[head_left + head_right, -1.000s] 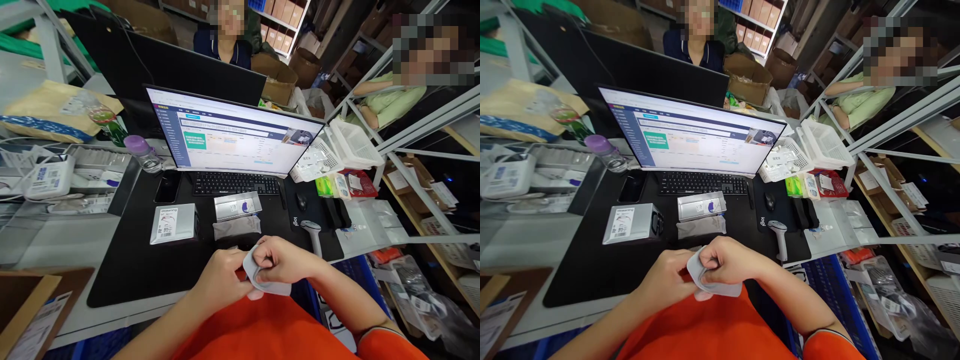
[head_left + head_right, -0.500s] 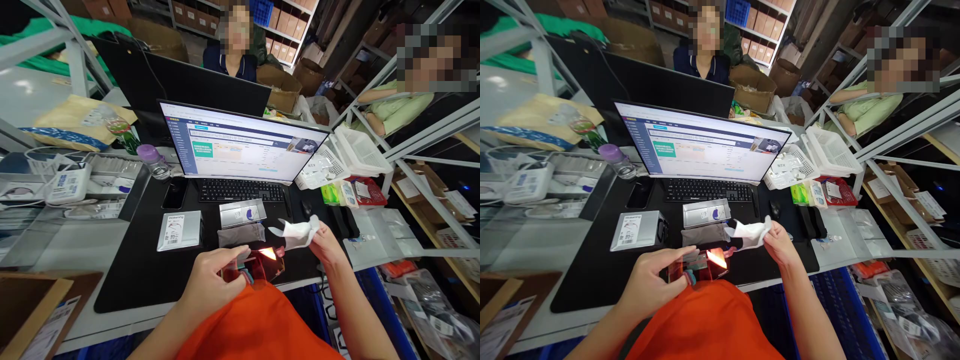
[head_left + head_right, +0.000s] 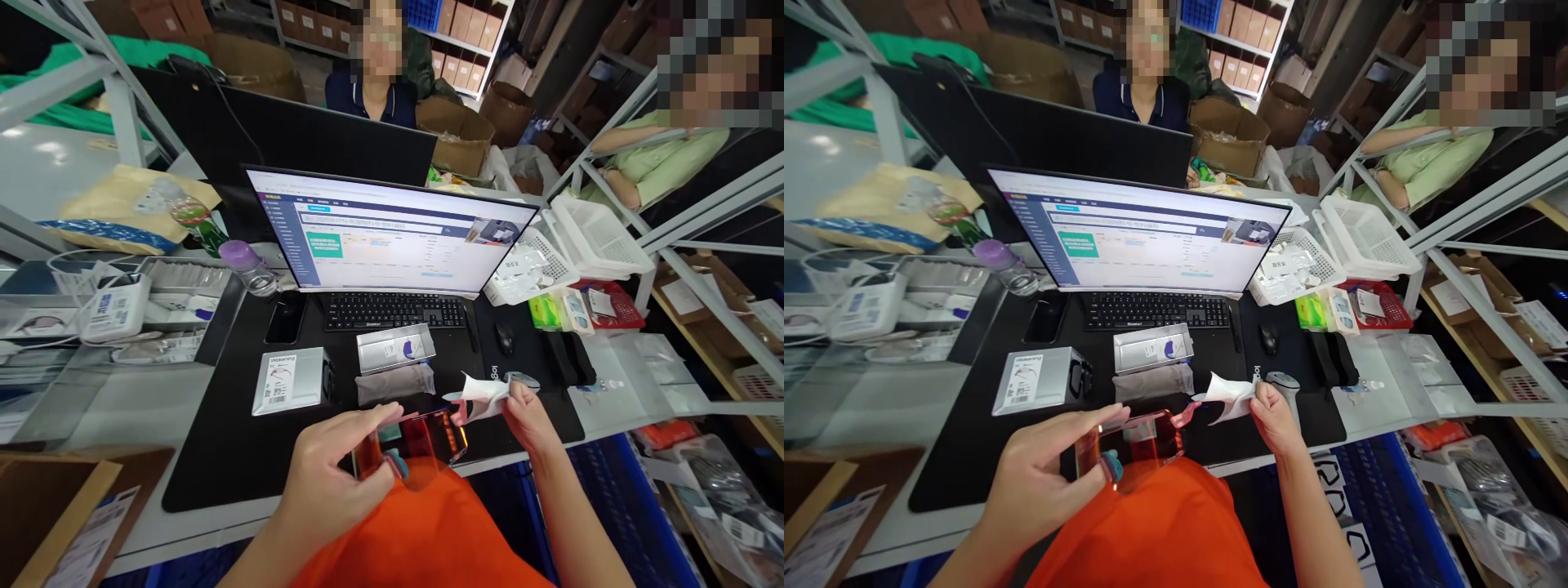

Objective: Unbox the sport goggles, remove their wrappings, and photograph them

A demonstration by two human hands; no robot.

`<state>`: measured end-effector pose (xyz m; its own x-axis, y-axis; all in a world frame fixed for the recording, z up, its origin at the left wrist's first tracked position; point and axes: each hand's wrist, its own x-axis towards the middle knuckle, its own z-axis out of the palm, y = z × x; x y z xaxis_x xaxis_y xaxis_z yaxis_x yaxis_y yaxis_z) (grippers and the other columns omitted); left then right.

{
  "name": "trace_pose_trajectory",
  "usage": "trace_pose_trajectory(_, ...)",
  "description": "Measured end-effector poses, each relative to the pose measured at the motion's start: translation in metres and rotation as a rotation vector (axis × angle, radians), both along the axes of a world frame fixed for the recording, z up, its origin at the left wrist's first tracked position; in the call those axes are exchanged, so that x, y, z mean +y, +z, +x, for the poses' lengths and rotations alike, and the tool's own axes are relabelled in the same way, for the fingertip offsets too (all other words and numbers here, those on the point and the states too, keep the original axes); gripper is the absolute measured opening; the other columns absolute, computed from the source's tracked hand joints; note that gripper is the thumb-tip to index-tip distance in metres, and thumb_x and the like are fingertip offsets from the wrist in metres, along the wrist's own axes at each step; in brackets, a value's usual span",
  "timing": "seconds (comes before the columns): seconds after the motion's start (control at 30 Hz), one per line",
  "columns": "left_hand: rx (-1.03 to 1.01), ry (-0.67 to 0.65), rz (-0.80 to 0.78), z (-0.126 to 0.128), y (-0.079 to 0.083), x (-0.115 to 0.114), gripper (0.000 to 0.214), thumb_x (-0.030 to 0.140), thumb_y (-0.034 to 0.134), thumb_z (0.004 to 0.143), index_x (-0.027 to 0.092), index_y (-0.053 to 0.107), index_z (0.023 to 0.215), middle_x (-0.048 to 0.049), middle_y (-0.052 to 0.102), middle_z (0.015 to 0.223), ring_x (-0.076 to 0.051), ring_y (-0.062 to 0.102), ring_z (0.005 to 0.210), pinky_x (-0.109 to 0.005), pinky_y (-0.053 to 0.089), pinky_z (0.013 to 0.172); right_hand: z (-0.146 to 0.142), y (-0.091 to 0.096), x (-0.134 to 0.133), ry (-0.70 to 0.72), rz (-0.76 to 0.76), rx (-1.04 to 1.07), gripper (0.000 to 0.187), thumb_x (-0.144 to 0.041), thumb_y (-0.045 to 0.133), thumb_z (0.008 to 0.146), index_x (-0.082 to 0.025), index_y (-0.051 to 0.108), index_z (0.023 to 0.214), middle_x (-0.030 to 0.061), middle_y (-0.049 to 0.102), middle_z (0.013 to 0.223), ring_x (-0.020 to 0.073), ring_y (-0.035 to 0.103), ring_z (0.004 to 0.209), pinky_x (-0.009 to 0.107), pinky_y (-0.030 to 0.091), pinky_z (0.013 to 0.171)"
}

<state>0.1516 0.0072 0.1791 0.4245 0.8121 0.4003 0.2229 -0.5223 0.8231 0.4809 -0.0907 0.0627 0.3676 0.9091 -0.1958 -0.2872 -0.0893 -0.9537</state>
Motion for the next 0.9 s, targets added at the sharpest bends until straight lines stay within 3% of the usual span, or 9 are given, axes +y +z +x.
trace_pose_trajectory(0.17,0.014,0.037,0.053,0.001,0.0,-0.001,0.045,0.009,0.061,0.068,0.02,0.075,0.109,-0.0027,0.08,0.096,-0.019,0.078,0.081,-0.024,0.065,0.074,-0.002,-0.001,0.002,0.077,-0.03,-0.025,0.066,-0.053,0.087,0.066,-0.022,0.029,0.057,-0.0088,0.026,0.055,0.0106,0.018,0.055,0.025,0.02,0.053)
trace_pose_trajectory(0.5,0.064,0.072,0.037,0.005,-0.007,-0.004,0.048,0.008,0.06,0.069,0.021,0.072,0.114,-0.0018,0.08,0.1,-0.019,0.077,0.085,-0.026,0.064,0.077,-0.008,-0.004,-0.001,0.189,-0.061,-0.03,0.067,-0.056,0.084,0.067,-0.023,0.027,0.057,-0.0069,0.029,0.056,0.0123,0.021,0.056,0.027,0.018,0.055)
trace_pose_trajectory(0.9,0.087,0.208,-0.01,0.009,-0.025,-0.008,0.045,0.012,0.065,0.073,0.024,0.072,0.115,-0.0009,0.079,0.103,-0.018,0.075,0.083,-0.03,0.064,0.08,-0.022,-0.009,-0.003,0.223,-0.05,0.011,0.07,-0.063,0.081,0.068,-0.023,0.024,0.059,-0.0075,0.026,0.057,0.0115,0.02,0.056,0.026,0.019,0.054)
